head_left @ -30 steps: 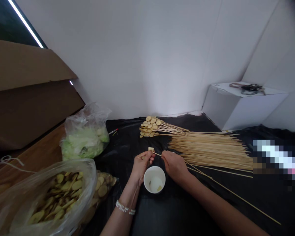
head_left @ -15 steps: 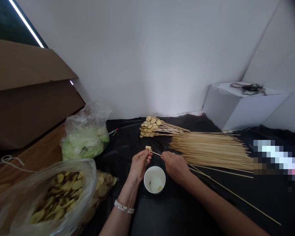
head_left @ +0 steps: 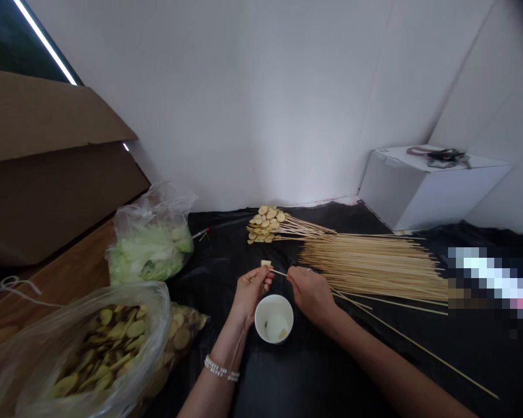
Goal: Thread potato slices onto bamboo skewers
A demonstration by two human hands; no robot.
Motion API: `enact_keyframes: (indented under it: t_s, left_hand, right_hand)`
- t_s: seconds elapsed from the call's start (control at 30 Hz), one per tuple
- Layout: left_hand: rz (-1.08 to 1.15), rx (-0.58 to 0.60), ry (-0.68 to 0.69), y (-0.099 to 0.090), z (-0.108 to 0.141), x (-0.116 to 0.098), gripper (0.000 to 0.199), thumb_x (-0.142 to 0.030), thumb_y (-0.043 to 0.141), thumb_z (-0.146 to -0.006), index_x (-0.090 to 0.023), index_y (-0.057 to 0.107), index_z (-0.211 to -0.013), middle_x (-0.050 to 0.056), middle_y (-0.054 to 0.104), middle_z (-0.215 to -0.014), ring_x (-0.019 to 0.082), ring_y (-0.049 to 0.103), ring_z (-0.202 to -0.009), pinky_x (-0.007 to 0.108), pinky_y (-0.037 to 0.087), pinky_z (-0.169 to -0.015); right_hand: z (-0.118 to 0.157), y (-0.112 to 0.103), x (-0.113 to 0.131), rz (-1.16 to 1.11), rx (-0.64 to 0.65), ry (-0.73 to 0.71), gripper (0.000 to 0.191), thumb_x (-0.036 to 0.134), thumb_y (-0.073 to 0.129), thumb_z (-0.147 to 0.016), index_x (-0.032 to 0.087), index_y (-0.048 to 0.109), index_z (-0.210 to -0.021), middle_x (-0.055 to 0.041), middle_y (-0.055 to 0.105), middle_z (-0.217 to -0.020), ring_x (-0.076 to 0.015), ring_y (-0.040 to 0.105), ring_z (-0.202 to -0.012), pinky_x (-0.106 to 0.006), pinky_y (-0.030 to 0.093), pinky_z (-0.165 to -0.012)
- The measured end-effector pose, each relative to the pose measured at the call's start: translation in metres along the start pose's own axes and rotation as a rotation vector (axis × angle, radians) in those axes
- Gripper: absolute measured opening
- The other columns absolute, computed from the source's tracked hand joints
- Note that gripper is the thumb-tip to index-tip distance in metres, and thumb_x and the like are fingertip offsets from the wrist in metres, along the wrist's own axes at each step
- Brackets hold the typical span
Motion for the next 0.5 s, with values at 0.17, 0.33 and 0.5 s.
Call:
enact_keyframes:
  t_s: [0.17,0.33,0.5]
  left_hand:
    - [-0.039,0.036,0.004,0.0012,0.0012,-0.0001,0.034,-0.036,0.083,-0.052,-0.009,0.072,-0.070,0.003,0.063,-0.062,0.004,0.049,-0.050,0.015,0.036,-0.047]
    - [-0.068,0.054,-0.015,0.0019,0.0005,0.0008,0.034,-0.038,0.083,-0.053,-0.009,0.071,-0.067,0.003,0.062,-0.059,0.004,0.047,-0.048,0.015,0.034,-0.044]
    - [0.008,-0.011,0.016,-0.0012,-0.0012,-0.0024,0.033,-0.034,0.084,-0.051,-0.010,0.071,-0.069,0.003,0.064,-0.064,0.003,0.048,-0.051,0.013,0.036,-0.046]
  right_hand:
    - [-0.0022,0.0014,-0.0003,-0.037,0.158,0.032,0.023,0.025,0.036,-0.096,0.019,0.057,-0.090,-0.0039,0.068,-0.082,-0.0151,0.062,-0.073,-0.026,0.028,-0.058]
    - [-0.0067,-0.0032,-0.0050,-0.204,0.212,0.051,0.024,0.024,0.037,-0.095,0.019,0.059,-0.087,-0.0026,0.069,-0.081,-0.0134,0.063,-0.076,-0.022,0.032,-0.063]
    - [-0.0044,-0.0054,-0.0016,-0.170,0.144,0.002,0.022,0.028,0.040,-0.095,0.020,0.060,-0.090,-0.0033,0.068,-0.088,-0.0142,0.062,-0.083,-0.023,0.035,-0.067]
Point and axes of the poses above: each hand's wrist, its own z-axis away from the middle knuckle, its own y-axis out of the palm, x = y × z, the point moved 2 cm from there along -z, towards the middle knuckle
